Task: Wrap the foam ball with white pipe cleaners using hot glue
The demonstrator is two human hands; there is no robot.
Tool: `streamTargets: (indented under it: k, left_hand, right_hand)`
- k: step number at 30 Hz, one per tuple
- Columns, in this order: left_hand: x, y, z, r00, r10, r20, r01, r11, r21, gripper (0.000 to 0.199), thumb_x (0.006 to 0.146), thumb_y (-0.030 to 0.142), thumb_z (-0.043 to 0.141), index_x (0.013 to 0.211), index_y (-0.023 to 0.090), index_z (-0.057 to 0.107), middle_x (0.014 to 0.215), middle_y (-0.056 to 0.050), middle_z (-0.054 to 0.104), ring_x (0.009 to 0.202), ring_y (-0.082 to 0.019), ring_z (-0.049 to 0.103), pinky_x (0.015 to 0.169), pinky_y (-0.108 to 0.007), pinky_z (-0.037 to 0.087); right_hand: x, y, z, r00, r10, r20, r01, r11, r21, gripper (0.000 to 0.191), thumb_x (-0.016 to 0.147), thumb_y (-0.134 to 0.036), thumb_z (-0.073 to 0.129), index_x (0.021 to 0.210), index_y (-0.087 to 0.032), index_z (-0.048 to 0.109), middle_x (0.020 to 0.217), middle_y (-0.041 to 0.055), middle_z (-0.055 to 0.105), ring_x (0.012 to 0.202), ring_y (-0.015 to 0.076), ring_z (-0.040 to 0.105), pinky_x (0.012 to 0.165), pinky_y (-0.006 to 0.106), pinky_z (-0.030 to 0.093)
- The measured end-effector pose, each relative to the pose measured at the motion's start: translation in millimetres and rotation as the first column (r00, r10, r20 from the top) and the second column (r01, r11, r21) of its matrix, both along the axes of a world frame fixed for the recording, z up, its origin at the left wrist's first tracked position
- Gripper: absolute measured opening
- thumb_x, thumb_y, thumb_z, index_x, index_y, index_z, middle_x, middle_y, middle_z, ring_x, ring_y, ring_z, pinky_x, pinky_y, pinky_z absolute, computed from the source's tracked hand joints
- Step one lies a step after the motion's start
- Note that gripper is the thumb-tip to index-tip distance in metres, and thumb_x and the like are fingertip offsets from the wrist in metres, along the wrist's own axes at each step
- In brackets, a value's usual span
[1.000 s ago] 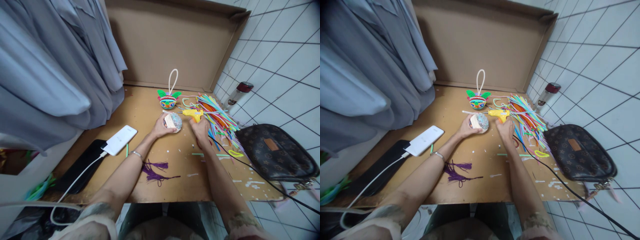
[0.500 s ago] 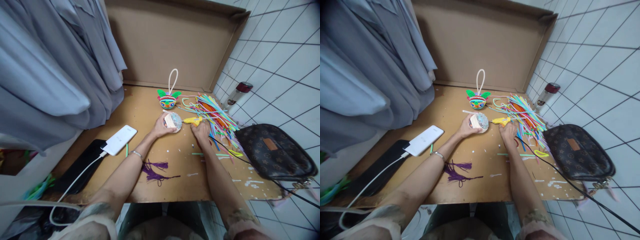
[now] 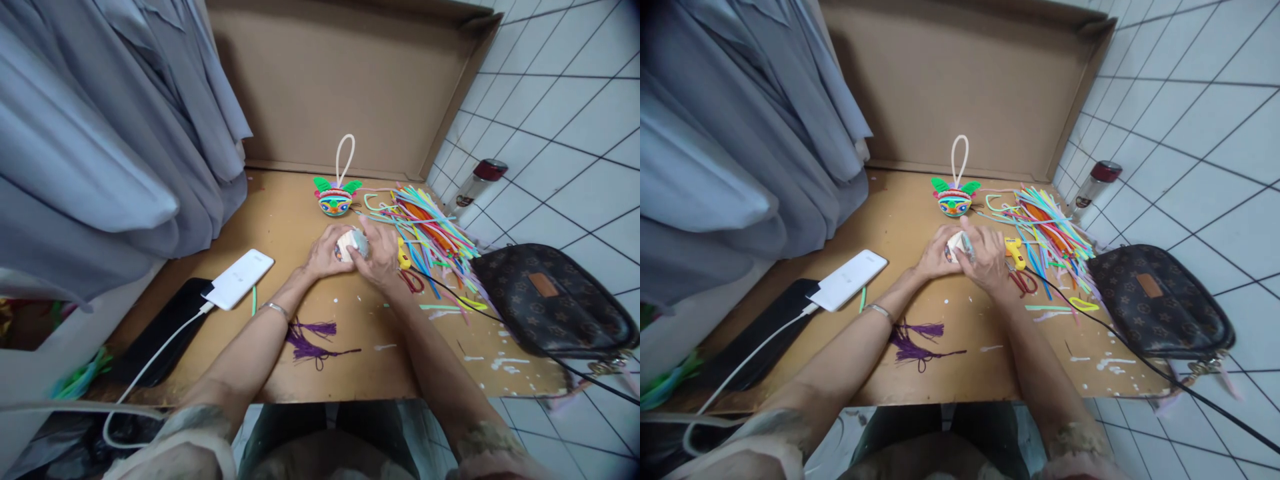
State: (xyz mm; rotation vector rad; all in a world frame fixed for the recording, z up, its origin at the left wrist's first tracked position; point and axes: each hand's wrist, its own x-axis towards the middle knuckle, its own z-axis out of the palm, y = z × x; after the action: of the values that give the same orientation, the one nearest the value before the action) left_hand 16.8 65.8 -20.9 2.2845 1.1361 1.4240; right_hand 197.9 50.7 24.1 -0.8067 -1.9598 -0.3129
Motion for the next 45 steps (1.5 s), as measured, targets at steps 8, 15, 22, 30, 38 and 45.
streamTargets:
  k: [8,15,22,30,38,45]
  left_hand:
    - [0.0,0.6,0.1,1.0,-0.005,0.01,0.005,1.0,0.029,0.079,0.064,0.039,0.087,0.133,0.019,0.055,0.132,-0.014,0.06,0.125,-0.031,0.061,0.108,-0.046,0.052]
    - [-1.5,1.2,2.8,0.997,0.018,0.071,-0.013,0.998,-0.069,0.079,0.06,0.035,0.089,0.131,0.019,0.056,0.131,-0.013,0.062,0.123,-0.03,0.063,0.108,-0.047,0.051]
    - [-2.6,5.0,1.4,0.986,0.02,0.164,0.006,0.988,-0.157,0.08,0.057,0.034,0.09,0.129,0.019,0.059,0.129,-0.013,0.062,0.119,-0.03,0.063,0.107,-0.046,0.051]
    - [-1.9,7.6,-1.8,0.973,-0.007,0.231,0.065,0.967,-0.248,0.08,0.057,0.031,0.088,0.131,0.019,0.058,0.132,-0.013,0.063,0.12,-0.03,0.063,0.108,-0.046,0.049]
    - [-1.3,5.9,-0.4,0.966,-0.005,0.258,0.081,0.956,-0.284,0.081,0.058,0.033,0.086,0.132,0.015,0.058,0.133,-0.015,0.062,0.123,-0.032,0.062,0.109,-0.047,0.05]
    - [-1.1,6.7,-0.9,0.963,-0.007,0.271,0.088,0.954,-0.287,0.08,0.059,0.033,0.086,0.131,0.016,0.057,0.132,-0.014,0.063,0.122,-0.031,0.063,0.107,-0.045,0.051]
  right_hand:
    - [-3.3,-2.5,5.7,0.948,0.113,-0.299,-0.131,0.99,-0.041,0.013,0.096,-0.026,0.057,0.091,-0.025,0.069,0.084,0.005,0.069,0.08,0.0206,0.065,0.075,0.035,0.052]
    - [-6.2,-1.1,3.9,0.907,0.1,-0.408,-0.21,0.949,-0.234,0.014,0.09,-0.029,0.061,0.079,-0.023,0.068,0.076,0.0022,0.069,0.07,0.0167,0.064,0.068,0.03,0.052]
    - [-4.4,-1.6,1.2,0.941,0.078,-0.33,-0.194,0.921,-0.337,0.018,0.091,-0.034,0.058,0.078,-0.024,0.067,0.078,0.003,0.069,0.076,0.0186,0.065,0.075,0.033,0.053]
    - [-3.8,-1.9,1.4,0.949,0.1,-0.299,-0.202,0.92,-0.337,0.019,0.091,-0.034,0.058,0.08,-0.024,0.068,0.079,0.0035,0.069,0.076,0.0187,0.065,0.074,0.033,0.054]
    - [-4.1,-1.2,0.4,0.936,0.153,-0.316,-0.251,0.921,-0.299,0.017,0.091,-0.032,0.059,0.08,-0.023,0.068,0.079,0.0038,0.069,0.076,0.0184,0.065,0.072,0.032,0.052]
    - [-4.0,-0.8,-2.4,0.948,0.165,-0.273,-0.247,0.922,-0.299,0.016,0.092,-0.031,0.059,0.081,-0.023,0.068,0.081,0.004,0.068,0.079,0.0194,0.065,0.075,0.034,0.052]
